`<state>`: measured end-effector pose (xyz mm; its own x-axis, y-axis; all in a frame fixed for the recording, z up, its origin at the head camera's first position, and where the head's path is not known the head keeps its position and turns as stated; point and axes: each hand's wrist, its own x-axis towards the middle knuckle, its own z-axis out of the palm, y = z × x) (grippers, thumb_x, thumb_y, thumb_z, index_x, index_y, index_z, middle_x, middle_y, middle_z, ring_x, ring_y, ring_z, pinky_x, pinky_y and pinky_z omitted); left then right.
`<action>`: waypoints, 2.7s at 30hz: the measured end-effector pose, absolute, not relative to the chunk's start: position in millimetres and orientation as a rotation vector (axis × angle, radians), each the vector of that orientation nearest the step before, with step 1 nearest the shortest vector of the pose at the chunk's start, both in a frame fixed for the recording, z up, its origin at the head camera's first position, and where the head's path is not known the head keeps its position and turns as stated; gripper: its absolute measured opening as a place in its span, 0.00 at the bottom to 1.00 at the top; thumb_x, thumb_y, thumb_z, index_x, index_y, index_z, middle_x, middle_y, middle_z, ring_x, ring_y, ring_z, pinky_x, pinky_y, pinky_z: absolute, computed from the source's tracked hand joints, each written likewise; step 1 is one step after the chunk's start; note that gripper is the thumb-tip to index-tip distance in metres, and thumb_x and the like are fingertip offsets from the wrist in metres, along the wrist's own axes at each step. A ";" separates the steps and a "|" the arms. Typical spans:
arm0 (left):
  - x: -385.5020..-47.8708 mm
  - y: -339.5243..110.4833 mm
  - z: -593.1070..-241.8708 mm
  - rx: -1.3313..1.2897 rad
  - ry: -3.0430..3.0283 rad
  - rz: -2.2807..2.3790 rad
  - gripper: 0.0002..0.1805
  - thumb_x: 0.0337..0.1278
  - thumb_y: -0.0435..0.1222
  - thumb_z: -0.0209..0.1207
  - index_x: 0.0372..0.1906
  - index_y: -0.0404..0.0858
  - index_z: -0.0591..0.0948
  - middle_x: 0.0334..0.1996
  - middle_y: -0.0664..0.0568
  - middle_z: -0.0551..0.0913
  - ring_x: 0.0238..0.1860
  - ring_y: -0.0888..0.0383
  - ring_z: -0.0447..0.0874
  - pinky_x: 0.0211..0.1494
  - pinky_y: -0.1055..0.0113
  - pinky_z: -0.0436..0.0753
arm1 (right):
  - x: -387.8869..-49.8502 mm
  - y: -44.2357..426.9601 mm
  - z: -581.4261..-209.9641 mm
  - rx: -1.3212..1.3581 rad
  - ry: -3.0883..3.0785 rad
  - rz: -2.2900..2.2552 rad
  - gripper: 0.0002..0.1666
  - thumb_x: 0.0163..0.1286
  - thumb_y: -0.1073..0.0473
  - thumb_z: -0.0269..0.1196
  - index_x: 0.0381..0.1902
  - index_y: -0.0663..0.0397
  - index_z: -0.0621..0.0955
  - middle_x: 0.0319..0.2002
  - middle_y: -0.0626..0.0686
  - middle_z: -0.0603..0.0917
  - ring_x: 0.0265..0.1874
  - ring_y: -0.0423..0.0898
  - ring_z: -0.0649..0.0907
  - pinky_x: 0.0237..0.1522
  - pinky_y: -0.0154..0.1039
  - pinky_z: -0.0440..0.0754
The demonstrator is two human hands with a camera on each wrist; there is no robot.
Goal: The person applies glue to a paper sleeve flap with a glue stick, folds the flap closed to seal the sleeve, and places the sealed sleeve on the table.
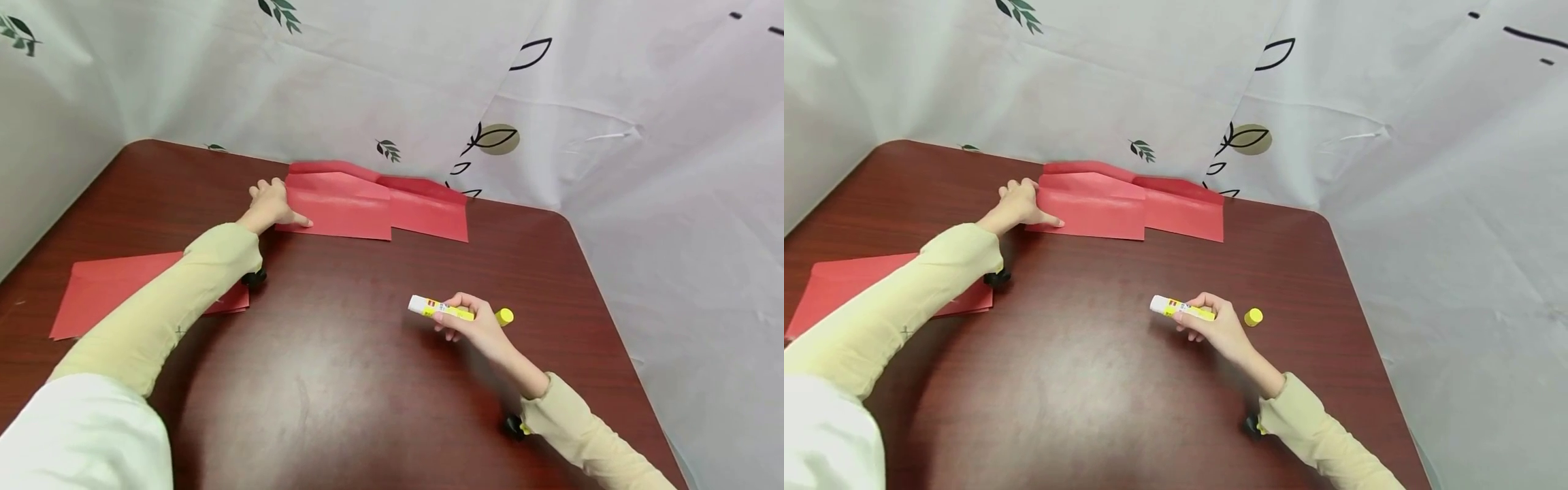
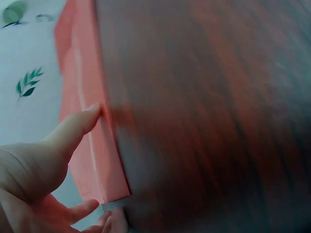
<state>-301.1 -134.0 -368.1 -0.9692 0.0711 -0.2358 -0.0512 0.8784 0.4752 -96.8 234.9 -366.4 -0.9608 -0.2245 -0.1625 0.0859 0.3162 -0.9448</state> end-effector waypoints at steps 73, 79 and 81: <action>-169.5 -118.6 -353.7 0.134 2.092 1.834 0.28 0.65 0.28 0.53 0.63 0.27 0.54 0.54 0.25 0.74 0.32 0.65 0.87 0.40 0.52 0.85 | -100.0 244.4 -347.0 -0.076 2.340 -1.869 0.03 0.66 0.63 0.62 0.34 0.49 0.77 0.22 0.44 0.86 0.16 0.38 0.79 0.22 0.32 0.79; -150.0 -111.2 -363.6 0.153 2.001 1.846 0.28 0.65 0.25 0.53 0.62 0.24 0.53 0.53 0.22 0.75 0.32 0.63 0.87 0.38 0.55 0.86 | -97.7 244.7 -351.0 -0.055 2.342 -1.800 0.06 0.66 0.59 0.63 0.35 0.54 0.76 0.24 0.44 0.86 0.18 0.41 0.80 0.25 0.33 0.81; -144.0 -109.1 -365.4 0.144 1.966 1.839 0.28 0.65 0.25 0.52 0.62 0.24 0.52 0.52 0.23 0.75 0.33 0.63 0.87 0.38 0.55 0.86 | -96.3 244.5 -352.5 -0.042 2.347 -1.788 0.08 0.66 0.57 0.63 0.36 0.55 0.75 0.24 0.44 0.87 0.18 0.41 0.80 0.25 0.34 0.81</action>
